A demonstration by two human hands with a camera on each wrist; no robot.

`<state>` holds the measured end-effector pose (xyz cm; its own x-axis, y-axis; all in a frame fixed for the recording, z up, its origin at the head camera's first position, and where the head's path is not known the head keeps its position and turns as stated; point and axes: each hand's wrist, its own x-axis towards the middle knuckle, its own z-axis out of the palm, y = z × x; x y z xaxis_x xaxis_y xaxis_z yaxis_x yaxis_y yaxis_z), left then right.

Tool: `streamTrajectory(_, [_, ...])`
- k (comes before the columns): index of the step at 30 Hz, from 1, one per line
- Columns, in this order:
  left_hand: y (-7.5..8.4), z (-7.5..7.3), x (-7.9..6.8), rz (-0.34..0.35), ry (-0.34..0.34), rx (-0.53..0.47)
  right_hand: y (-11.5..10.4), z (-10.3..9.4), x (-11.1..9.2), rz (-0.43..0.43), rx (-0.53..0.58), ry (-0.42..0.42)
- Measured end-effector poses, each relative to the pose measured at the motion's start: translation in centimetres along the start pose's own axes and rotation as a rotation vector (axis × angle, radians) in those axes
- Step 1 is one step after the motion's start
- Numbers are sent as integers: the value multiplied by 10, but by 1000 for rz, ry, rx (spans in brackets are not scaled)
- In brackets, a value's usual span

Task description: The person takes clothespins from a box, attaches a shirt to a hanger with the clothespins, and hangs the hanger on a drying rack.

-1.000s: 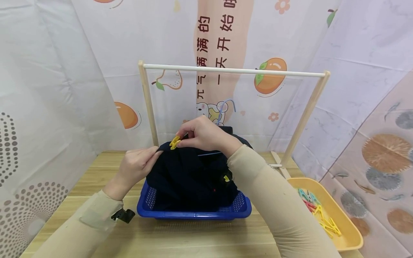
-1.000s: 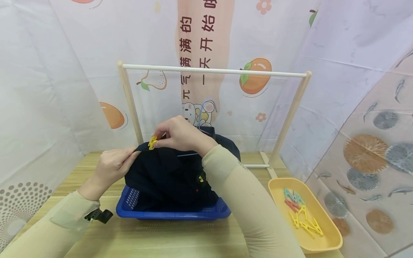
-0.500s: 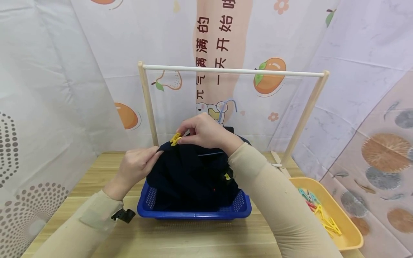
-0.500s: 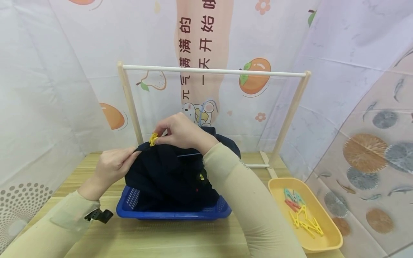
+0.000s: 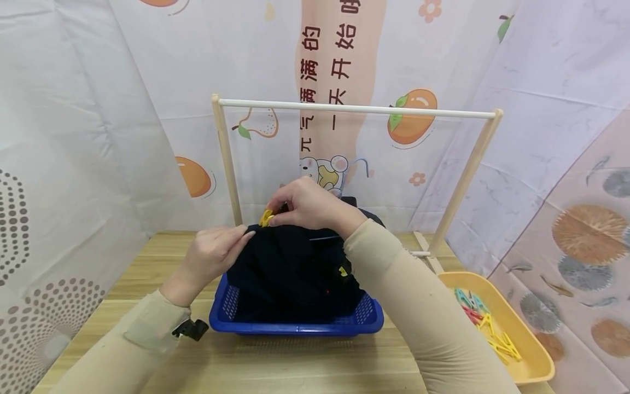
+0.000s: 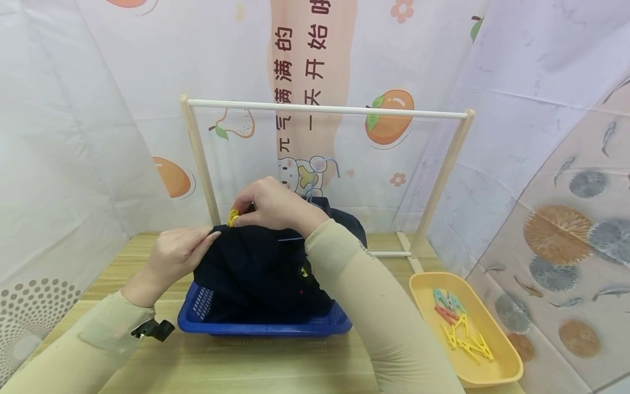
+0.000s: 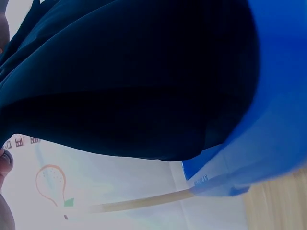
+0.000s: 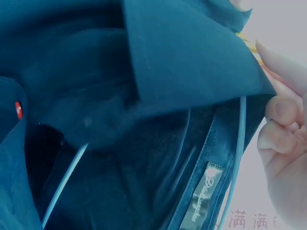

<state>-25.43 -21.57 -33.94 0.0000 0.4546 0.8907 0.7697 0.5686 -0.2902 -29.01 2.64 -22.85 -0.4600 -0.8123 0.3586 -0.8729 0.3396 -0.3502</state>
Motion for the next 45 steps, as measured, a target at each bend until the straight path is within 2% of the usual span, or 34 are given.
streamTrajectory(8, [2,3,2,15,14,-16,0,5,2,-45,-59,-49])
streamTrajectory(15, [-1,1,-1,-15,-4,-21,1,-8,-7,-64,-42,72])
streamTrajectory(19, [-3,0,-3,-25,-3,-29,-2,-15,-10,-80,-18,104])
streamTrajectory(28, [-4,-1,0,-21,-14,-15,-2,-15,-12,-120,-52,50])
streamTrajectory(35, [-4,-1,-1,-25,-9,5,0,-26,-16,-113,-115,47])
streamTrajectory(45, [-4,-1,0,-33,-21,6,-7,-24,-15,-115,-96,47])
